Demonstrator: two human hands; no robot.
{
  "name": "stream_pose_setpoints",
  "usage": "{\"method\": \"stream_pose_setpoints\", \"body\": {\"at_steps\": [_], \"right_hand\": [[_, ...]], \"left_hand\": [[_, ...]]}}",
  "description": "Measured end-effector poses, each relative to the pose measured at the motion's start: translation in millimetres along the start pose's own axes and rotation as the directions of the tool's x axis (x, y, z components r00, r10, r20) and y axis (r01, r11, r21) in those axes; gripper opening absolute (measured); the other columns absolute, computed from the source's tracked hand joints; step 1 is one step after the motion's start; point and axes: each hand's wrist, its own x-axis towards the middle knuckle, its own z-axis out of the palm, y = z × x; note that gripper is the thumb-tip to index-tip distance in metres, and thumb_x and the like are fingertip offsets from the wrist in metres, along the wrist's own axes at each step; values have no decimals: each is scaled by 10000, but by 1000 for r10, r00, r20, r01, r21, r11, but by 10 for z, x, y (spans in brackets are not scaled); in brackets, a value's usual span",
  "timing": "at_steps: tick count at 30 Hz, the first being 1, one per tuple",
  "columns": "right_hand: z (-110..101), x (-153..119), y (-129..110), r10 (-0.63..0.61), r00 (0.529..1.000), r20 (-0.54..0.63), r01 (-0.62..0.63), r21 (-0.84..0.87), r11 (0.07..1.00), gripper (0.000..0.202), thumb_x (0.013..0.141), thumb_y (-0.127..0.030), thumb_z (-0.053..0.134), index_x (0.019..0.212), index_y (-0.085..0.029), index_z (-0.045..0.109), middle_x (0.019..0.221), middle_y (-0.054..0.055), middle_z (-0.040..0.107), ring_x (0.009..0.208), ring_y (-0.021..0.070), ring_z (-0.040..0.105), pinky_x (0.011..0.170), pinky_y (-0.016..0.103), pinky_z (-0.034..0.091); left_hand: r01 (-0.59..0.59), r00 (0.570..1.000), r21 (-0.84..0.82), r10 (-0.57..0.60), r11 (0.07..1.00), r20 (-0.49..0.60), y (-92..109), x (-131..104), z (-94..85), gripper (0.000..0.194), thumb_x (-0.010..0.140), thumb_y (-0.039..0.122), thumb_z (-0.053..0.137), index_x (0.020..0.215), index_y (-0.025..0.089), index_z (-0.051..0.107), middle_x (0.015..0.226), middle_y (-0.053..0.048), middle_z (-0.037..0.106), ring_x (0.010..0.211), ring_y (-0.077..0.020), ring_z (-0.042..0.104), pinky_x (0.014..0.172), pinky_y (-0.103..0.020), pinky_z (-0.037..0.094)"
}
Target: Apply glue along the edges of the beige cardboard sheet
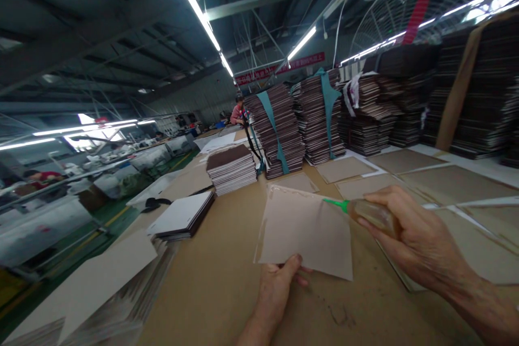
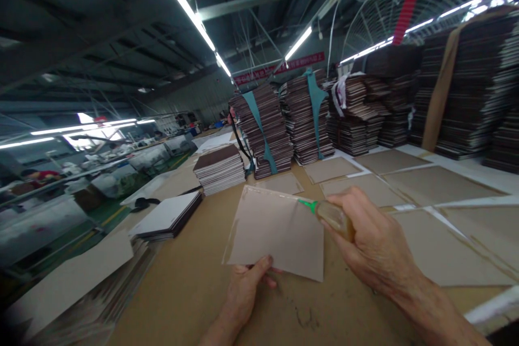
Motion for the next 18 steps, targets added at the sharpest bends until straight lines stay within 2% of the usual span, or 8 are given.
{"method": "stream_pose_setpoints", "body": {"at_steps": [6, 11, 14, 18], "right_hand": [[20, 16, -29, -26, 1000, 4, 26, 35, 999, 199, 1081, -366, 579, 1237, -243, 581, 1061, 69, 643, 923, 262, 693, 760, 395, 543], [-37, -115, 99, 17, 1000, 0, -17, -34, 999, 220, 1088, -427, 553, 1225, -256, 575, 1044, 70, 642, 913, 286, 691, 717, 409, 525], [-54, -130, 91, 23, 1000, -8, -23, -28, 999, 209, 1084, -409, 563, 1227, -257, 573, 1024, 67, 636, 900, 281, 681, 716, 402, 522], [-45, -80, 39, 8, 1000, -1, -8, 13, 1000, 214, 1076, -399, 586, 1222, -243, 592, 1027, 63, 639, 912, 267, 685, 734, 388, 535]], "left_hand": [[-3, 1000, 13, 3, 1000, 19, 33, -35, -41, 524, 741, 631, 848, 888, 129, 828, 800, -114, 827, 567, -230, 699, 614, -342, 581], [-4, 1000, 76, 3, 997, 4, 59, -37, -51, 569, 728, 720, 808, 663, 154, 812, 746, -131, 811, 608, -255, 713, 712, -370, 598], [0, 1000, 80, -1, 997, 15, 101, -49, -51, 540, 753, 694, 815, 752, 155, 841, 770, -126, 820, 644, -271, 732, 722, -374, 598], [-7, 1000, 41, 7, 999, 3, 146, -61, -45, 506, 735, 648, 855, 835, 152, 843, 763, -116, 817, 655, -281, 741, 646, -363, 594]]}}
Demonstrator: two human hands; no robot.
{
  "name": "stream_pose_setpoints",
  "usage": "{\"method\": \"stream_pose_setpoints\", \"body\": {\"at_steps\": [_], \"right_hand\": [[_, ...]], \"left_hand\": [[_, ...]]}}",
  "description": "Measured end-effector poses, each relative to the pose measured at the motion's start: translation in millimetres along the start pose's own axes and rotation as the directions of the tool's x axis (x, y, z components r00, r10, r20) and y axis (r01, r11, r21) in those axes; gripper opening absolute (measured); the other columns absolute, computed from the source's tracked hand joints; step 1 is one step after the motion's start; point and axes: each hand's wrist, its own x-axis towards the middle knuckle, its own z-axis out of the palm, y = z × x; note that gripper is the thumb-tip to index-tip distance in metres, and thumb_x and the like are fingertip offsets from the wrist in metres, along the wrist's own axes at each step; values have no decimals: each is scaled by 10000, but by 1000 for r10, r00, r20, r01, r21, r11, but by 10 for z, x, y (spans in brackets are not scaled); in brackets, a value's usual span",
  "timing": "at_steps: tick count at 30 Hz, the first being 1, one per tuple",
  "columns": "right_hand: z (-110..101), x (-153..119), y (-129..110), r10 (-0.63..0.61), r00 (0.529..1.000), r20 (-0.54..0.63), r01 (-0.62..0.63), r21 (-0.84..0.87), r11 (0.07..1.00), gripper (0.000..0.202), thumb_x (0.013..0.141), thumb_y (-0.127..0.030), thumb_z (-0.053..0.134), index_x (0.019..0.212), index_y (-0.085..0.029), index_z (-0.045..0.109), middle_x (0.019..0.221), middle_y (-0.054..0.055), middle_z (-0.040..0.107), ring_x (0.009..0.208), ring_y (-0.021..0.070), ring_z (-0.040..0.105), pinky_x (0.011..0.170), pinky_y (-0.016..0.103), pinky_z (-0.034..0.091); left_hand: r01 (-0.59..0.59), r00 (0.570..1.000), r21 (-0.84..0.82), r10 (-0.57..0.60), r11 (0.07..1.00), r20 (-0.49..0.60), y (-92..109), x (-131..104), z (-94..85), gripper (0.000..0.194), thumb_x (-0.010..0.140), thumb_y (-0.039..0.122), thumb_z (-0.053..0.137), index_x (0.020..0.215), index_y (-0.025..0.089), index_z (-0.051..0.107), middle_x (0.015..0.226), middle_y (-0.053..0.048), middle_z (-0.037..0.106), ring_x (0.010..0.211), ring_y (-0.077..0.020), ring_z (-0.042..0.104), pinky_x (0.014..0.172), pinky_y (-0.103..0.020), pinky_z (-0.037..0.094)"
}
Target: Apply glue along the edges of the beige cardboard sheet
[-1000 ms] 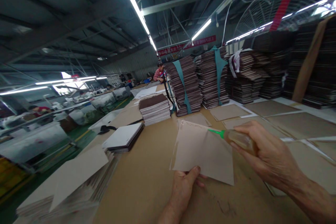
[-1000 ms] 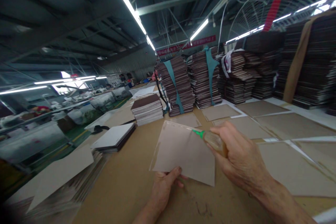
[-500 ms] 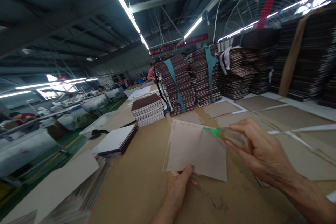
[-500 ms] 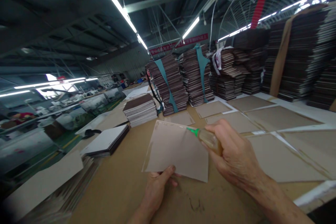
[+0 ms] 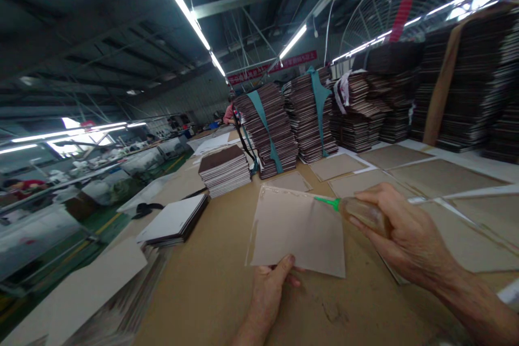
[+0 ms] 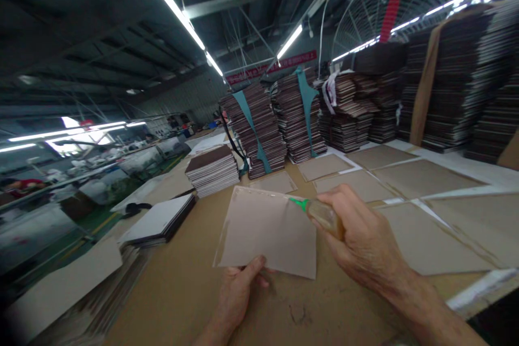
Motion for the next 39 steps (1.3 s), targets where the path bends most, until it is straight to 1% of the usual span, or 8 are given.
{"method": "stream_pose_setpoints", "body": {"at_steps": [6, 10, 14, 16, 20, 27, 33, 39], "right_hand": [[-44, -51, 48, 41, 999, -20, -42, -29, 999, 170, 1070, -396, 581, 1172, -263, 605, 997, 46, 642, 851, 256, 684, 706, 384, 521], [-35, -50, 27, 24, 1000, -8, -25, -13, 1000, 215, 1074, -413, 592, 1219, -255, 592, 1021, 45, 642, 891, 245, 694, 725, 371, 538], [-25, -80, 76, 34, 999, -4, -34, -25, 999, 205, 1069, -392, 578, 1223, -257, 589, 1022, 48, 645, 880, 258, 699, 730, 396, 540], [-37, -123, 117, 52, 999, -14, -52, -46, 998, 192, 1065, -393, 578, 1204, -262, 591, 1015, 51, 648, 873, 270, 697, 724, 409, 537], [-61, -176, 135, 59, 998, -22, -60, -54, 997, 185, 1068, -384, 581, 1212, -268, 581, 1033, 56, 652, 897, 273, 692, 739, 411, 540], [-80, -189, 196, 69, 997, -24, -71, -68, 995, 213, 1063, -410, 595, 1212, -257, 589, 1040, 67, 657, 915, 289, 689, 762, 421, 531], [-51, -188, 190, 61, 998, -26, -63, -66, 996, 173, 1071, -386, 573, 1195, -267, 594, 1029, 61, 657, 895, 270, 680, 738, 390, 524], [-48, -180, 181, 62, 997, -44, -65, -65, 996, 201, 1075, -404, 583, 1193, -242, 592, 1021, 66, 649, 893, 273, 672, 748, 398, 520]], "left_hand": [[-1, 1000, -20, 1, 1000, 4, -27, 14, 0, 504, 732, 641, 861, 831, 147, 842, 748, -116, 810, 698, -289, 757, 632, -346, 595], [1, 1000, 34, -1, 999, 22, -63, 22, -26, 469, 781, 630, 814, 703, 168, 817, 762, -114, 818, 586, -238, 705, 718, -360, 601], [-11, 1000, 46, 10, 999, 25, -88, 40, -48, 509, 793, 643, 794, 546, 200, 750, 836, -130, 834, 690, -262, 740, 758, -357, 595], [-22, 1000, 25, 21, 999, 14, -105, 56, -47, 505, 772, 653, 809, 565, 195, 763, 812, -127, 828, 694, -264, 738, 727, -350, 584], [-15, 1000, -14, 15, 1000, -4, -138, 76, -40, 465, 738, 630, 851, 730, 166, 826, 758, -102, 814, 570, -220, 685, 630, -328, 556], [-34, 999, -54, 33, 998, -23, -145, 93, -37, 455, 725, 590, 881, 802, 145, 824, 759, -97, 815, 517, -185, 662, 562, -291, 533], [-40, 999, -89, 39, 995, -15, -199, 128, -67, 484, 703, 598, 900, 866, 147, 835, 806, -103, 823, 579, -211, 699, 528, -285, 529], [-43, 999, -40, 42, 998, -18, -250, 138, -96, 460, 741, 604, 875, 714, 149, 812, 755, -122, 809, 620, -240, 717, 604, -315, 565]]}}
